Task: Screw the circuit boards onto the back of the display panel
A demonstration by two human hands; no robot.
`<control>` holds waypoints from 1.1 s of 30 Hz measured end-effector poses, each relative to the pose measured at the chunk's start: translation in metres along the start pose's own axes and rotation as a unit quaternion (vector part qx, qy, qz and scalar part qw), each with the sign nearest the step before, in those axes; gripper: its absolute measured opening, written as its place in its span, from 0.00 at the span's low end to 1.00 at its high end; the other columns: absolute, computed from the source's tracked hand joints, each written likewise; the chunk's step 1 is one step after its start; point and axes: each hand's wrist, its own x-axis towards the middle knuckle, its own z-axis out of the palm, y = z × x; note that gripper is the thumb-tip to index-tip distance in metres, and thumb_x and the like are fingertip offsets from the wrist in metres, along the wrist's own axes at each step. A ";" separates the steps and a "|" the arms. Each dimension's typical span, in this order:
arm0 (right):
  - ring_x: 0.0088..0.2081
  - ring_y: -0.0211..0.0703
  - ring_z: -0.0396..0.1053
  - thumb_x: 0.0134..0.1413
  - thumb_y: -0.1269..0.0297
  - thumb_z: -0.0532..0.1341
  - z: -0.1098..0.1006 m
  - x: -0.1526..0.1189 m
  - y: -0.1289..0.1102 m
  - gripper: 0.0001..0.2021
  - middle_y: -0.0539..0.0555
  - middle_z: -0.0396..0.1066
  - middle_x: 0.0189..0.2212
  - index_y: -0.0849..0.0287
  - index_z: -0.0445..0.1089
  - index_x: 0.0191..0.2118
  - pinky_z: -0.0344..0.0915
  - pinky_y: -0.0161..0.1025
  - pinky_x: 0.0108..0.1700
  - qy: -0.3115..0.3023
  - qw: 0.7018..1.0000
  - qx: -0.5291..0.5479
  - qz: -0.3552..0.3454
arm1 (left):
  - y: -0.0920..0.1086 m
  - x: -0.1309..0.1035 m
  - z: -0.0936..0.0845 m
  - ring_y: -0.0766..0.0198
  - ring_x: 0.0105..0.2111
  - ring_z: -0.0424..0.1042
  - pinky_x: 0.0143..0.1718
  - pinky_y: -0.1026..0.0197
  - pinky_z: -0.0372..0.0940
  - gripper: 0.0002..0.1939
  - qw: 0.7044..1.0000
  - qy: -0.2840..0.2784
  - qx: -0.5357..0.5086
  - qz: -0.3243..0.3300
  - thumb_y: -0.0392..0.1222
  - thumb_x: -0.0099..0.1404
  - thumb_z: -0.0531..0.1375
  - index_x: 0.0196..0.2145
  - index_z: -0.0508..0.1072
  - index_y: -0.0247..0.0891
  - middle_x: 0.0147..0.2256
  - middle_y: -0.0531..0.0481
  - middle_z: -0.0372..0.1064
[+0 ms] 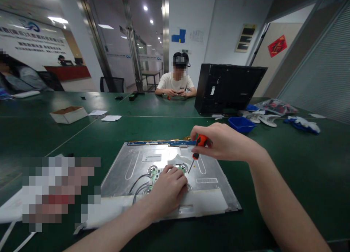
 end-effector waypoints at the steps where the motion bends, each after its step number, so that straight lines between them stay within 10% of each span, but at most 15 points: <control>1: 0.26 0.36 0.64 0.53 0.56 0.61 -0.001 -0.001 0.000 0.11 0.48 0.70 0.27 0.53 0.66 0.40 0.49 0.33 0.25 -0.003 1.000 0.006 -0.001 | 0.000 0.000 0.000 0.58 0.39 0.65 0.48 0.51 0.54 0.04 1.000 0.002 -0.001 0.003 0.35 0.63 0.55 0.32 0.69 0.38 0.36 0.48 0.69; 33: 0.26 0.35 0.65 0.55 0.61 0.61 -0.004 -0.008 -0.013 0.10 0.46 0.73 0.28 0.55 0.66 0.43 0.52 0.34 0.28 -0.058 0.995 0.053 -0.054 | 0.000 -0.003 -0.004 0.59 0.37 0.65 0.50 0.50 0.51 0.05 0.999 0.024 0.008 0.036 0.34 0.62 0.54 0.32 0.69 0.38 0.34 0.49 0.68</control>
